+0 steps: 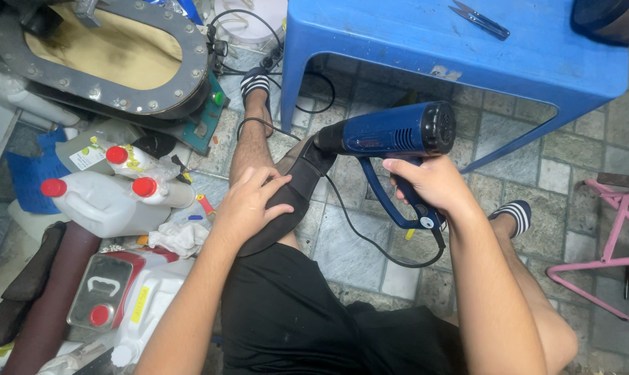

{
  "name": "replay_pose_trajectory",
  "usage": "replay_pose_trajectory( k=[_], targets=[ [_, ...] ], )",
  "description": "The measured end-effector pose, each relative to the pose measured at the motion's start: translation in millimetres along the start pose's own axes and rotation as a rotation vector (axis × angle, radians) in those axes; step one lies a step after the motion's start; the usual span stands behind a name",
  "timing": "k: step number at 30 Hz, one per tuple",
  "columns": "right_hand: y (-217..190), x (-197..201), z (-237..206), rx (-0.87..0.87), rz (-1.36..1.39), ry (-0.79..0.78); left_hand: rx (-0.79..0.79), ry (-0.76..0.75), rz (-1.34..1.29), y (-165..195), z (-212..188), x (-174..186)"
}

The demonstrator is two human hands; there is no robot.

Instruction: The person uses a heat gun to warm the sole of a brown shoe, then presses the sole to the upper. The shoe is then placed into a shoe repair press machine and secured.

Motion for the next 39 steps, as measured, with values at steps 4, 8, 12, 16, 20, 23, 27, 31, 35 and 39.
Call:
replay_pose_trajectory(
  k=[4,8,12,16,20,23,27,31,35,39],
  targets=[
    [-4,-5,-6,0.009,0.016,-0.033,0.038,-0.037,-0.007,0,1,-1],
    [-5,-5,-15,-0.004,0.0,-0.035,0.021,-0.023,-0.006,2,2,0],
    [3,4,-21,-0.073,0.016,-0.063,0.007,-0.007,-0.023,1,1,-1],
    [14,13,-24,-0.041,0.002,-0.001,0.036,-0.023,-0.06,-3,1,-4],
    [24,20,-29,-0.015,0.092,0.012,0.02,-0.002,-0.147,-10,2,3],
    [32,25,-37,-0.018,0.131,0.026,-0.024,-0.027,-0.143,-14,-3,12],
    [40,28,-38,0.018,0.154,0.03,-0.001,-0.112,-0.01,-18,-8,14],
    [49,28,-37,-0.011,0.099,0.029,0.012,-0.096,-0.009,-23,-3,13],
    [53,28,-35,-0.009,0.097,0.028,0.011,-0.079,-0.04,-25,2,15],
    [57,27,-36,-0.016,0.16,0.021,0.397,-0.27,0.006,-39,-2,9]
  ],
)
Point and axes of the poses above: each hand's wrist, its own z-axis towards the middle knuckle, its own x-axis out of the back of the hand, y = z × x, the point moved 4 cm from there along z, towards the middle knuckle, and after that the axes turned 1 degree about z, right-handed, at the moved point
